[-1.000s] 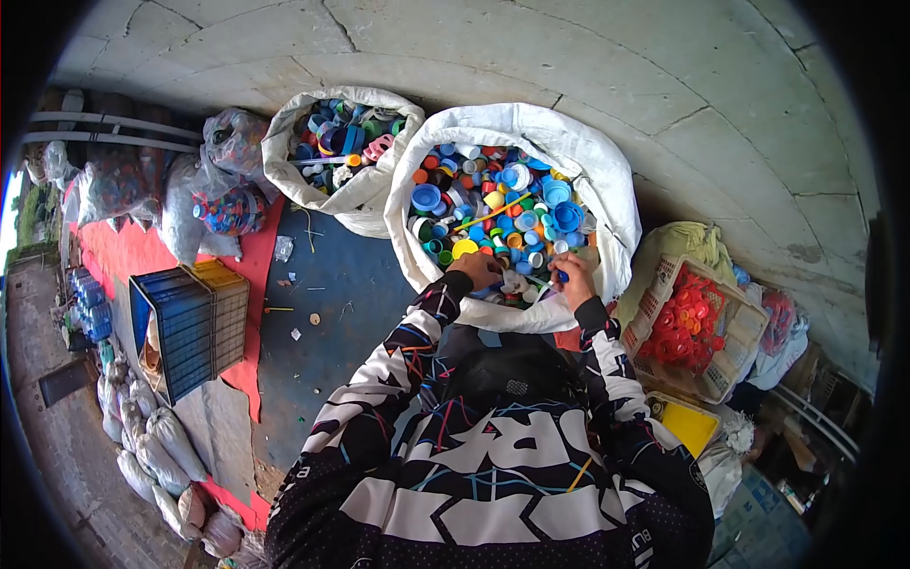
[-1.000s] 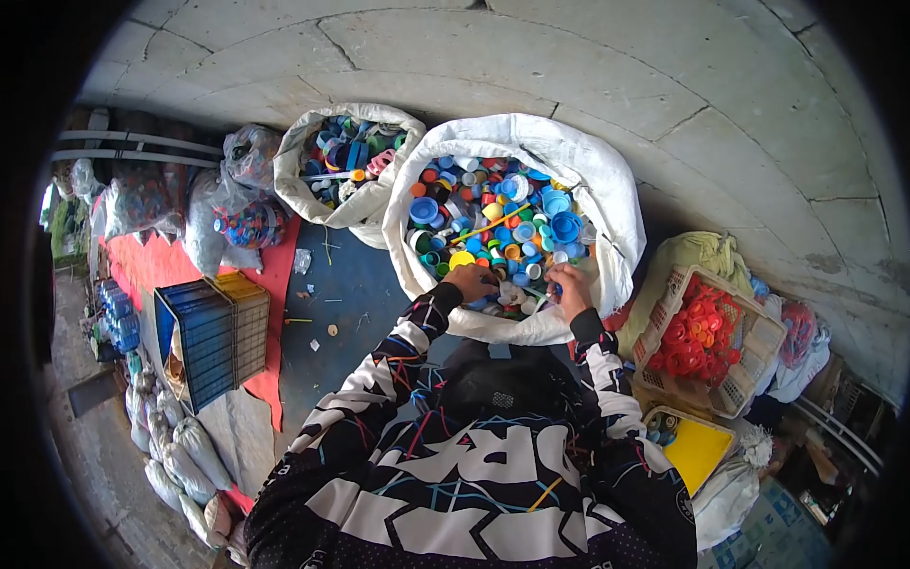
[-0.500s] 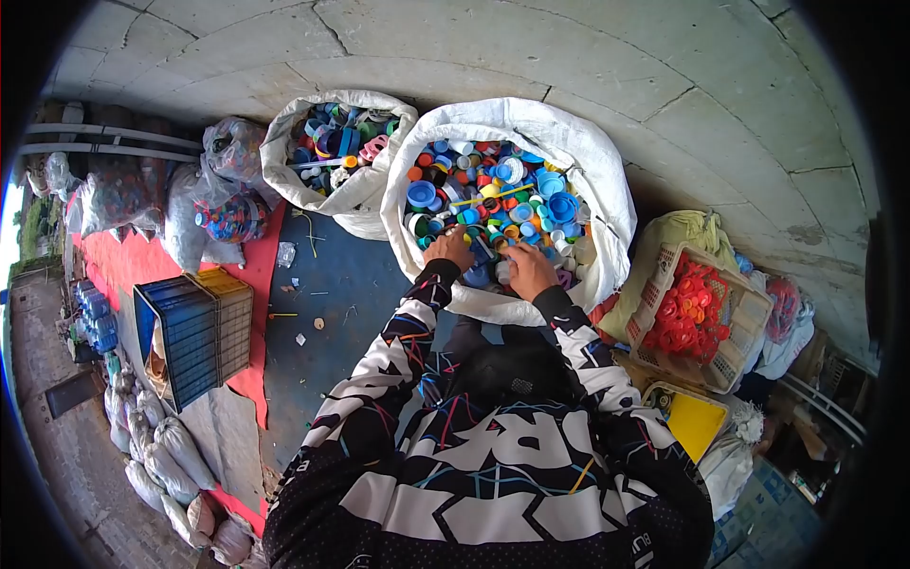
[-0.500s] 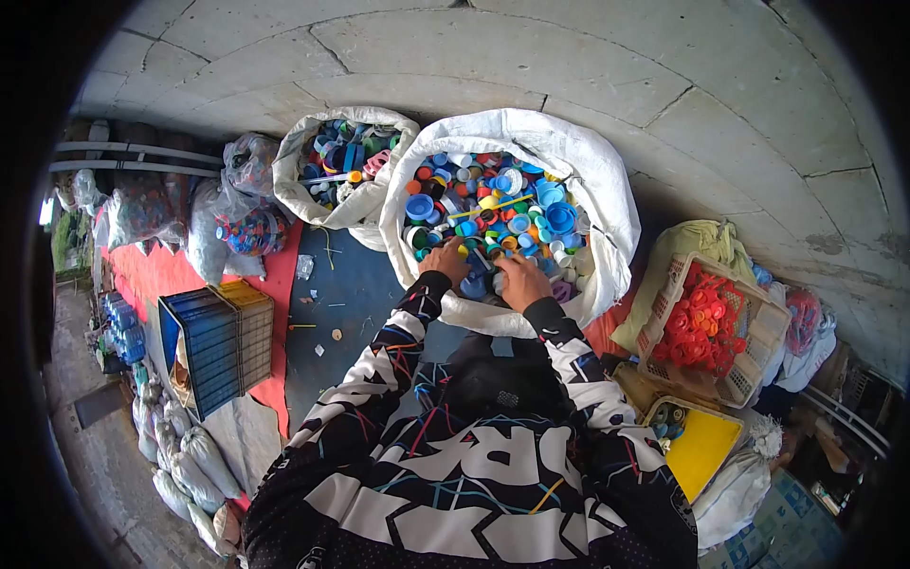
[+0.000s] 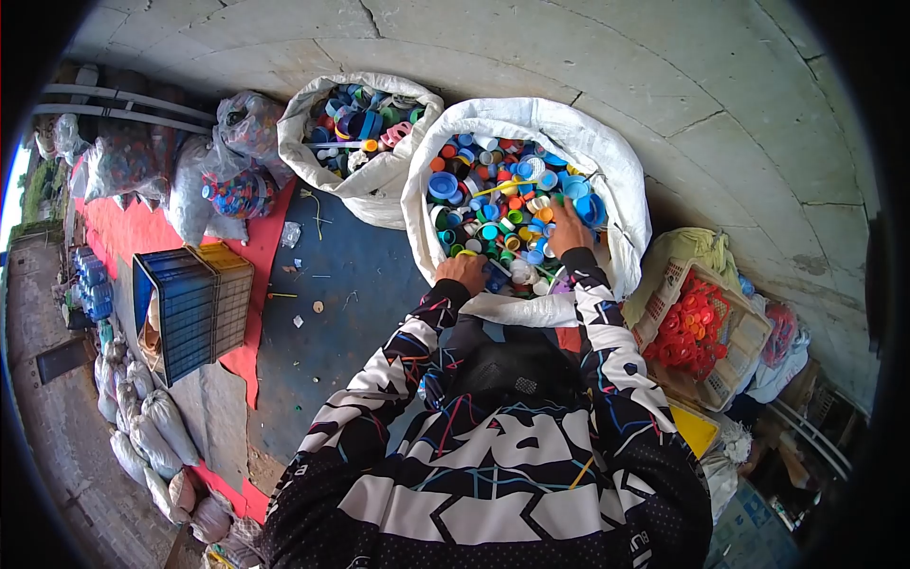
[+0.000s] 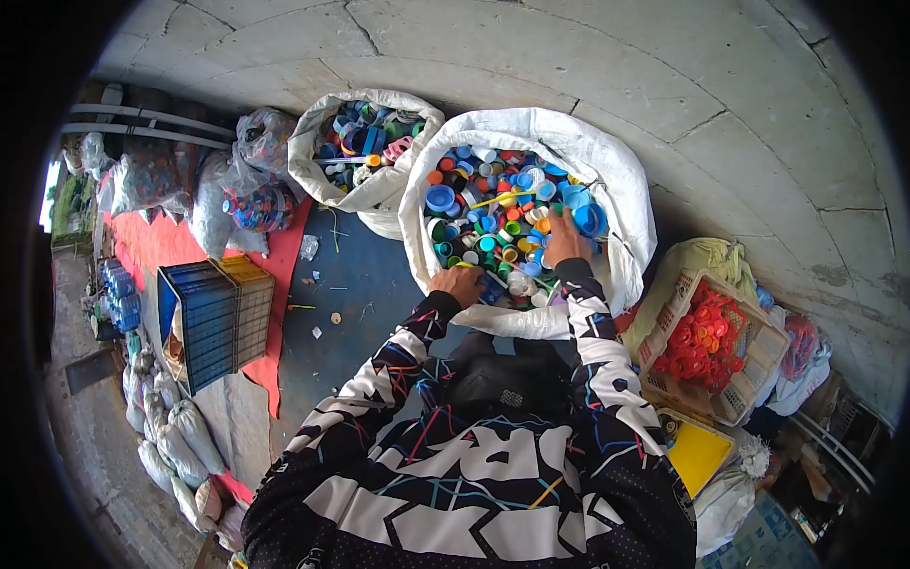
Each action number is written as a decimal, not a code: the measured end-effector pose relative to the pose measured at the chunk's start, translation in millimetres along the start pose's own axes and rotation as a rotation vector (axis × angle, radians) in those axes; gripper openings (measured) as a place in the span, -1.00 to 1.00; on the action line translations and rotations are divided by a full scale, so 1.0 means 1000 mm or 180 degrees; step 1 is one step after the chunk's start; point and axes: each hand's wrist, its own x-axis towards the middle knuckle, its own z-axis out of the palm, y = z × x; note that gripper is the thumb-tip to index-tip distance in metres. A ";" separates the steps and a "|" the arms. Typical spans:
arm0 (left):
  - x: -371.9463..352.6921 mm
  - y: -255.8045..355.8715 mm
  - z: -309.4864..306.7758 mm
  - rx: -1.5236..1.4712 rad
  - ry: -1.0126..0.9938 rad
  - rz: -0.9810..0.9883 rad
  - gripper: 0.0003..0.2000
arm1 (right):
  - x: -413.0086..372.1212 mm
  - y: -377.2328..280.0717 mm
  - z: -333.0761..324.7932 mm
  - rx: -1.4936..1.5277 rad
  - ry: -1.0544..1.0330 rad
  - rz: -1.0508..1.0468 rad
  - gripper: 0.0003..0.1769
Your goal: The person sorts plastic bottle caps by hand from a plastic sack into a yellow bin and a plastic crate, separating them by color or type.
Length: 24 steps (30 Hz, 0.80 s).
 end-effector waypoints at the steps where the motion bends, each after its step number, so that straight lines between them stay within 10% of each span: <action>1: 0.000 -0.002 0.000 0.0006 -0.0018 -0.0004 -0.65 | 0.005 0.009 -0.003 0.0020 0.0214 0.0045 -0.30; 5: 0.006 -0.008 -0.002 0.0174 -0.0309 0.0161 -0.58 | 0.008 0.038 -0.010 -0.0021 0.1020 -0.0229 -0.53; 13: 0.015 -0.004 -0.015 0.0129 -0.0664 0.0239 -0.41 | -0.021 -0.045 0.016 0.0837 -0.0205 -0.1651 -0.70; 18: 0.010 -0.006 -0.019 -0.0557 -0.0496 0.0002 -0.45 | 0.005 -0.055 0.038 0.0212 -0.0352 -0.0550 -0.63; 20: 0.009 -0.020 -0.008 -0.1101 -0.0372 0.0132 -0.55 | 0.007 -0.048 0.055 0.0272 0.0590 -0.0598 -0.68; 24: 0.001 -0.048 0.002 -0.2307 -0.0316 0.0273 -0.63 | 0.015 -0.047 0.048 -0.0123 -0.0256 -0.0250 -0.67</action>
